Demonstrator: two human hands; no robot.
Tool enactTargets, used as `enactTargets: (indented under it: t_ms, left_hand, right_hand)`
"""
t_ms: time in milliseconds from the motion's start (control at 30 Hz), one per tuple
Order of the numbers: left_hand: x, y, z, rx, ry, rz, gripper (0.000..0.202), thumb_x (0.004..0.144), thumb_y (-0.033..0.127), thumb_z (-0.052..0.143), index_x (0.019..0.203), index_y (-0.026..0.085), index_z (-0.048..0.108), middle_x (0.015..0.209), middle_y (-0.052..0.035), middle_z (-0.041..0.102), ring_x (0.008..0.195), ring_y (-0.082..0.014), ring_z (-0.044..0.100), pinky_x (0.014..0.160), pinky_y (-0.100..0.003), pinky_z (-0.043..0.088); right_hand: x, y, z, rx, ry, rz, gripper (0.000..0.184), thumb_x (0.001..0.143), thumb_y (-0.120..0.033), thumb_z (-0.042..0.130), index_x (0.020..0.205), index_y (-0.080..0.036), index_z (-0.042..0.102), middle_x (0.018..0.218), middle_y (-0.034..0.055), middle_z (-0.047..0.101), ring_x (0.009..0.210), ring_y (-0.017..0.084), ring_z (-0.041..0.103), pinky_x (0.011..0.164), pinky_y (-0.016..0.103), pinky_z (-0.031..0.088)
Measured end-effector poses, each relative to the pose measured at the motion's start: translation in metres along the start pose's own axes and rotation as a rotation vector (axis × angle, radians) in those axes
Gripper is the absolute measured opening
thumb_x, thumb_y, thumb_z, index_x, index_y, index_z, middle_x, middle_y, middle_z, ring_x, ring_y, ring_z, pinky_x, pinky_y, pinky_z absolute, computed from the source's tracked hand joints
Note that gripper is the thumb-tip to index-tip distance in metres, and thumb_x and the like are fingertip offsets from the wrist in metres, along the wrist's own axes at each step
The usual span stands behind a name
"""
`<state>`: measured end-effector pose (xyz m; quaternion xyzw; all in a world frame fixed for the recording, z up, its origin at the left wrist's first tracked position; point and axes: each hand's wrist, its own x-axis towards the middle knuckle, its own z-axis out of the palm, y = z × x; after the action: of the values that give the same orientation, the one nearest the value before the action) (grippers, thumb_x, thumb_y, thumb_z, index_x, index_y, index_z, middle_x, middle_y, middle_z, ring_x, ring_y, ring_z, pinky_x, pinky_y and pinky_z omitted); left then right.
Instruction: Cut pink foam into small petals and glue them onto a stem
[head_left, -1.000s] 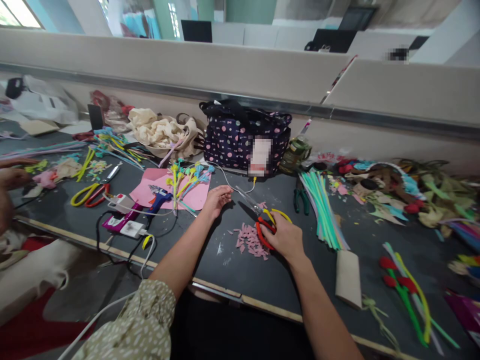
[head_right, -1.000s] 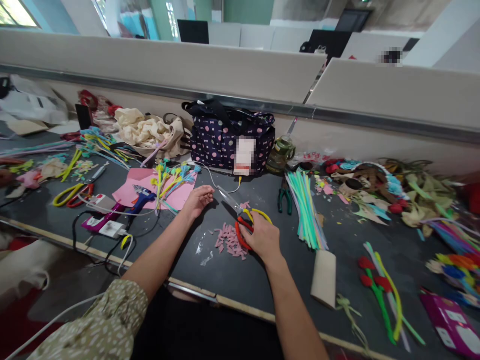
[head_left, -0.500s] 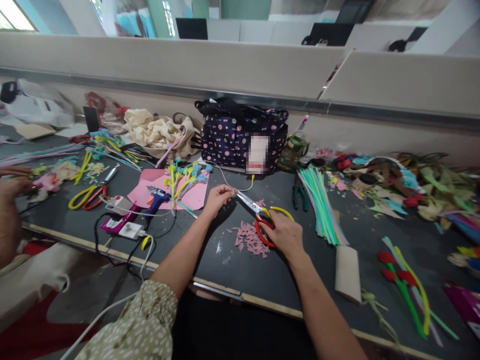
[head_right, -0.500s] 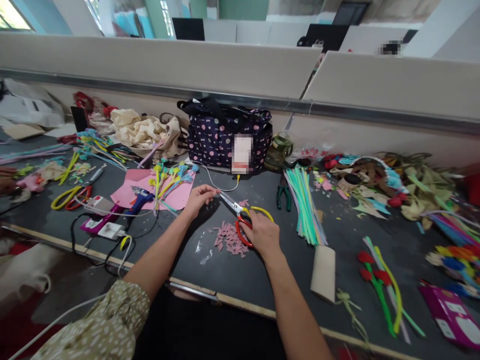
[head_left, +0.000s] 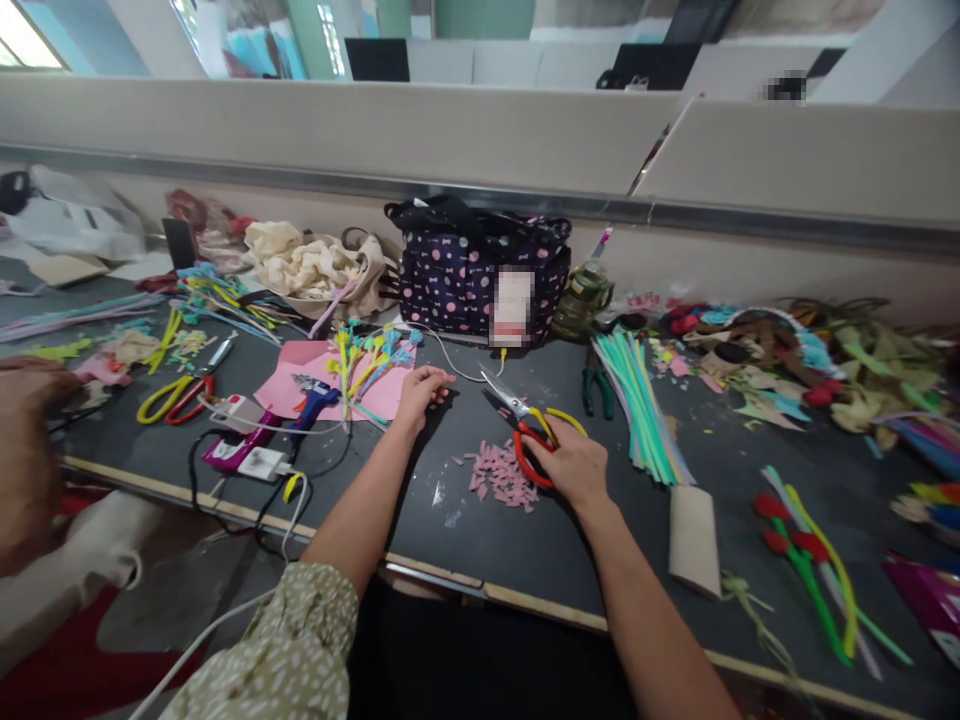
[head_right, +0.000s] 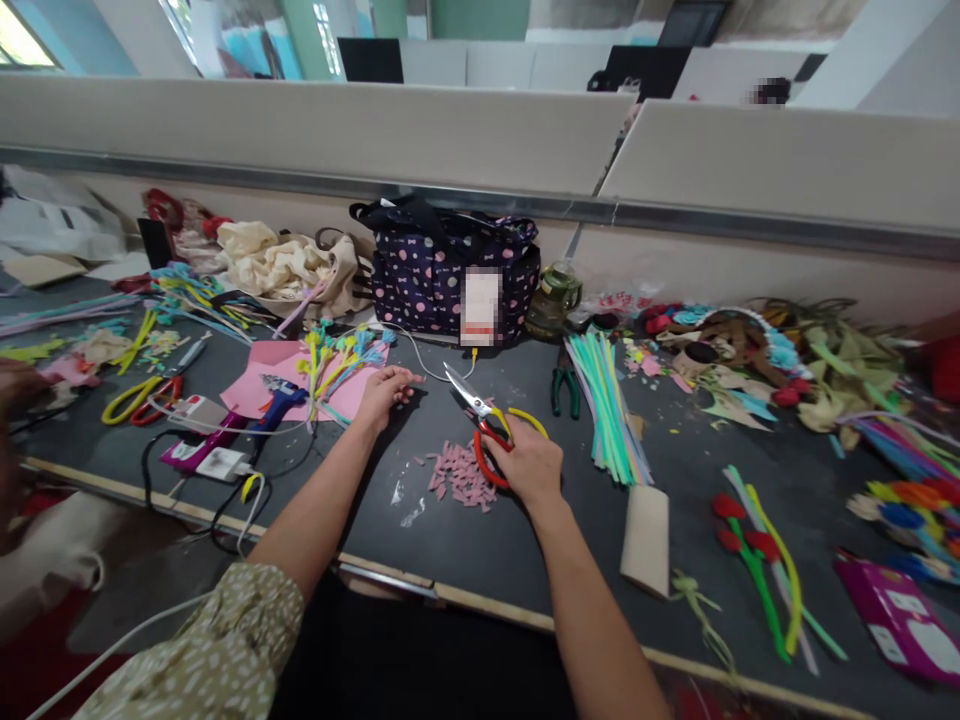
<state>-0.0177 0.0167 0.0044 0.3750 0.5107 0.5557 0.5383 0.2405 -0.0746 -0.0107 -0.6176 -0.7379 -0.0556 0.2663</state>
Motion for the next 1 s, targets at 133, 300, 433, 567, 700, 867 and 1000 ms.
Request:
enactTargets:
  t_ms: [133,300,433,567,700,867,1000]
  left_hand:
    - [-0.005,0.001,0.004,0.075,-0.185,-0.008,0.015,0.061,0.023,0.068,0.07,0.014,0.06,0.07,-0.0053,0.068,0.049,-0.0072,0.051,0.046,-0.018,0.038]
    - [-0.018,0.006,0.01,0.216,-0.529,0.026,0.014,0.065,0.024,0.07,0.073,0.013,0.066,0.075,-0.0067,0.069,0.056,-0.0086,0.055,0.053,-0.019,0.042]
    - [-0.026,0.009,0.013,0.325,-0.761,0.04,0.014,0.066,0.024,0.072,0.076,0.014,0.072,0.076,-0.007,0.069,0.068,-0.0135,0.06,0.063,-0.022,0.046]
    - [-0.026,0.006,0.014,0.377,-0.824,0.02,0.018,0.068,0.023,0.071,0.084,0.015,0.074,0.084,-0.0084,0.071,0.07,-0.0138,0.06,0.06,-0.021,0.045]
    - [-0.023,-0.001,0.016,0.358,-0.721,0.023,0.017,0.069,0.026,0.071,0.082,0.014,0.073,0.076,-0.0067,0.069,0.062,-0.0116,0.057,0.053,-0.019,0.041]
    - [-0.02,-0.009,0.019,0.31,-0.651,0.017,0.023,0.072,0.028,0.068,0.09,0.014,0.069,0.079,-0.0069,0.068,0.06,-0.0117,0.058,0.053,-0.021,0.041]
    - [-0.021,-0.014,0.026,0.419,-0.439,0.26,0.013,0.074,0.024,0.065,0.085,0.019,0.071,0.079,-0.0048,0.066,0.068,-0.0135,0.058,0.063,-0.024,0.044]
  right_hand:
    - [0.001,0.003,0.004,0.022,0.027,0.087,0.051,0.083,-0.057,0.052,0.114,-0.019,0.066,0.106,0.009,0.071,0.09,0.024,0.067,0.073,0.033,0.049]
    - [0.003,0.005,0.003,0.024,0.024,0.141,0.051,0.083,-0.058,0.052,0.113,-0.02,0.067,0.103,0.0094,0.072,0.089,0.025,0.067,0.073,0.034,0.051]
    - [0.003,0.004,0.002,0.022,0.018,0.138,0.051,0.082,-0.058,0.052,0.113,-0.02,0.067,0.104,0.0084,0.072,0.09,0.024,0.067,0.073,0.034,0.051]
    - [0.003,0.003,0.001,0.023,0.01,0.152,0.052,0.081,-0.059,0.053,0.113,-0.019,0.067,0.104,0.0091,0.072,0.091,0.025,0.068,0.073,0.034,0.051]
    - [0.003,0.003,0.001,0.035,0.019,0.158,0.052,0.082,-0.058,0.052,0.113,-0.019,0.067,0.106,0.0098,0.071,0.092,0.026,0.067,0.076,0.035,0.051]
    - [0.003,0.005,0.003,0.041,0.041,0.164,0.051,0.081,-0.057,0.053,0.113,-0.02,0.067,0.105,0.009,0.071,0.092,0.025,0.067,0.075,0.035,0.051]
    - [0.003,0.005,0.002,0.039,0.052,0.169,0.05,0.081,-0.057,0.055,0.113,-0.02,0.067,0.104,0.0091,0.072,0.091,0.025,0.068,0.074,0.034,0.051]
